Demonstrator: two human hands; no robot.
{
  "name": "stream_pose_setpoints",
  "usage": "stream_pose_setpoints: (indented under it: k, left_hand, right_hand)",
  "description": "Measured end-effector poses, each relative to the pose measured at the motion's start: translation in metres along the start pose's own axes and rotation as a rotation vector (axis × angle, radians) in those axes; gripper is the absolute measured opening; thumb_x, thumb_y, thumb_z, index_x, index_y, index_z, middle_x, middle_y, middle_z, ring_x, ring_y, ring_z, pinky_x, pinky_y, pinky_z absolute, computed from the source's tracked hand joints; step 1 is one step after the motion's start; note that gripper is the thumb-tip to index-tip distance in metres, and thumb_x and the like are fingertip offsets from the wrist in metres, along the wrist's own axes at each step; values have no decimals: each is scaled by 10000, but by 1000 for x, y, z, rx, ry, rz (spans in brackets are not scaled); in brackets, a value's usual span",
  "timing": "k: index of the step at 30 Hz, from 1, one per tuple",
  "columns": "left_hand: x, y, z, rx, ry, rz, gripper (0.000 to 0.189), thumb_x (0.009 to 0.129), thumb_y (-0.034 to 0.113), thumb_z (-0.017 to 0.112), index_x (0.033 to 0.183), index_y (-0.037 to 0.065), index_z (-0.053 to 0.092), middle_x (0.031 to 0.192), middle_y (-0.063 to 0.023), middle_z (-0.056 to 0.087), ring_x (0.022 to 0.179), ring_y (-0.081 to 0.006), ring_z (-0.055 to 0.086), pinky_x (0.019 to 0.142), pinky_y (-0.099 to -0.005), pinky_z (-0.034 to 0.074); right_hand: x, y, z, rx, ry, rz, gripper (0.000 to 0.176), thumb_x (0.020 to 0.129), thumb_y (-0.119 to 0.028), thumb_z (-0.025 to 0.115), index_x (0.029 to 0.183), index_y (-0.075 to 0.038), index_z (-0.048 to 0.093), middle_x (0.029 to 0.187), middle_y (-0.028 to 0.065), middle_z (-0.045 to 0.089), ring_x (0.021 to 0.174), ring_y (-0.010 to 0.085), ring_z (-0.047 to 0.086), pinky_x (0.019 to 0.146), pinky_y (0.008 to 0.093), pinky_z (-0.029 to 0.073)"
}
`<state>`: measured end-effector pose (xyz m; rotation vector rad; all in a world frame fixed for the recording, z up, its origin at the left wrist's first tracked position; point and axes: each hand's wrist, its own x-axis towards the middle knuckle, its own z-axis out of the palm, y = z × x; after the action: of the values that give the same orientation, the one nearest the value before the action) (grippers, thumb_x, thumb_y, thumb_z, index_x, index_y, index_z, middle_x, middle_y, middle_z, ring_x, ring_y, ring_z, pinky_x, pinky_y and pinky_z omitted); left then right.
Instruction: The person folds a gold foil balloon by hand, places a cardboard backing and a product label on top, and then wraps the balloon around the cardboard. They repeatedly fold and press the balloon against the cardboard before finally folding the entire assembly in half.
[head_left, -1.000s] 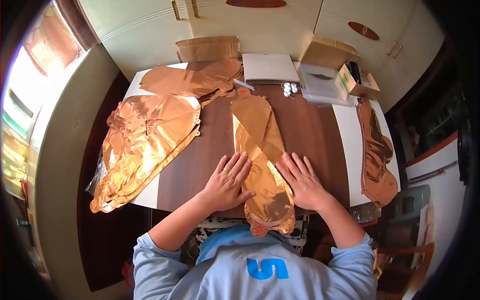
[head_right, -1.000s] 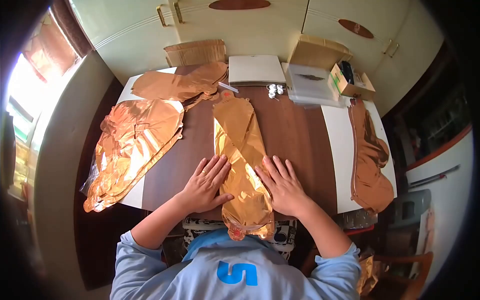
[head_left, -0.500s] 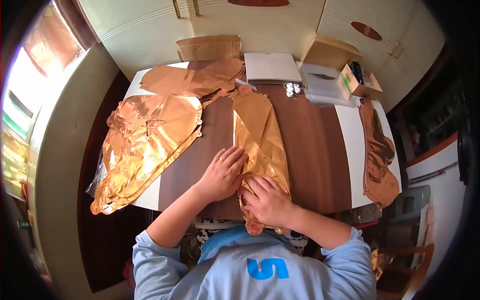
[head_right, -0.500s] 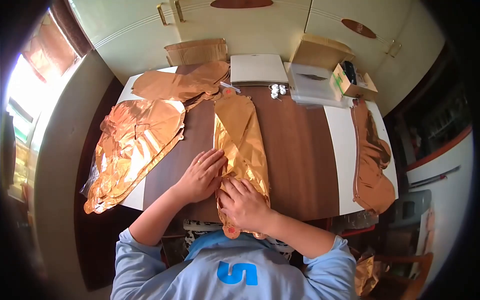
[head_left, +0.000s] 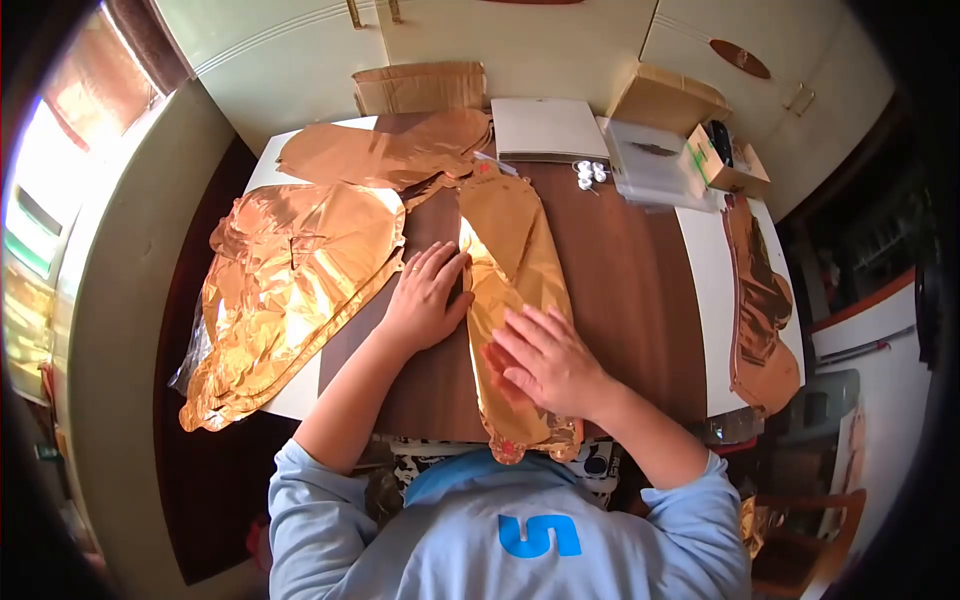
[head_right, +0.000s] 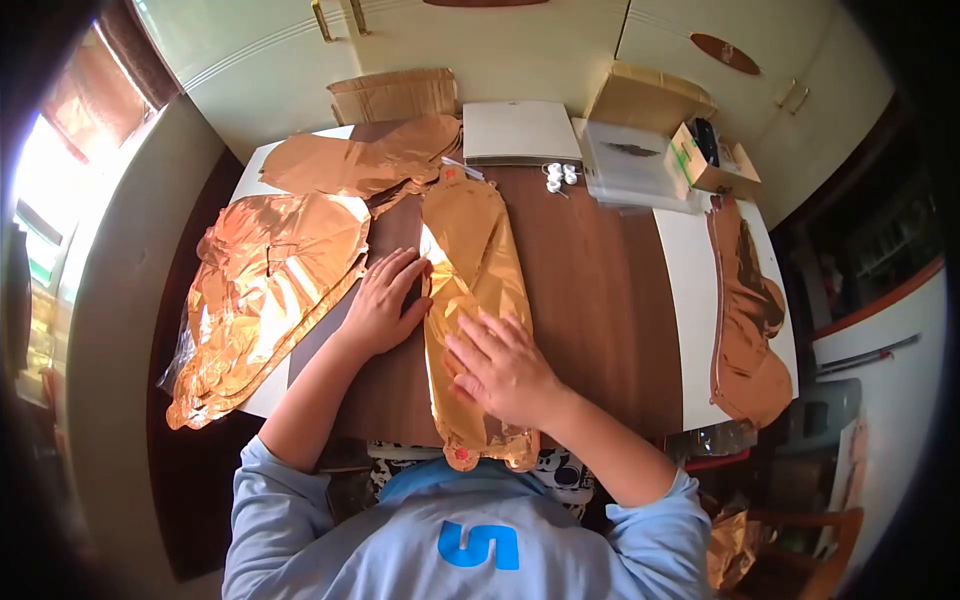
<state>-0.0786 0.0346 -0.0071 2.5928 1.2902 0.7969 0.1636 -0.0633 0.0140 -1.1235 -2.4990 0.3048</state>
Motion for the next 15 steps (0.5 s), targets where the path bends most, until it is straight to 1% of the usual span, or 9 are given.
stream_pose_setpoints:
  k: [3, 4, 9, 13, 15]
  left_hand:
    - [4, 1, -1, -44, 18, 20, 503, 871, 247, 691, 1329, 88, 559, 1390, -169, 523, 1338, -364, 460, 1122, -503, 343]
    - [2, 0, -1, -33, 17, 21, 492, 871, 245, 690, 1321, 88, 566, 1387, -166, 525, 1337, -363, 462, 1122, -506, 344]
    - [-1, 14, 6, -5, -8, 23, 444, 875, 244, 684, 1281, 88, 597, 1385, -153, 531, 1337, -360, 467, 1124, -526, 343]
    - [0, 33, 13, -66, -35, 35, 494, 886, 262, 675, 1330, 80, 555, 1391, -147, 525, 1357, -358, 446, 1139, -533, 321]
    - [0, 38, 11, -89, -50, 45, 520, 884, 272, 681, 1346, 80, 540, 1397, -142, 518, 1364, -347, 436, 1146, -533, 307]
  right_hand:
    - [5, 8, 4, -48, -35, 29, 588, 940, -414, 603, 1426, -101, 496, 1510, 208, 397, 1401, 414, 344, 1150, 589, 248]
    - [4, 8, 5, -64, -74, 33, 598, 937, -445, 601, 1432, -126, 500, 1528, 206, 375, 1416, 431, 319, 1151, 608, 234]
    - [-13, 1, -2, -103, -98, 59, 595, 924, -446, 623, 1432, -159, 506, 1530, 196, 375, 1412, 433, 326, 1144, 624, 239]
    - [-33, 2, -14, -120, -115, 78, 596, 911, -447, 641, 1424, -171, 518, 1527, 190, 382, 1407, 428, 336, 1139, 625, 251]
    - [-37, 1, -15, -127, -122, 90, 580, 912, -446, 641, 1402, -154, 539, 1512, 188, 401, 1404, 423, 341, 1140, 615, 257]
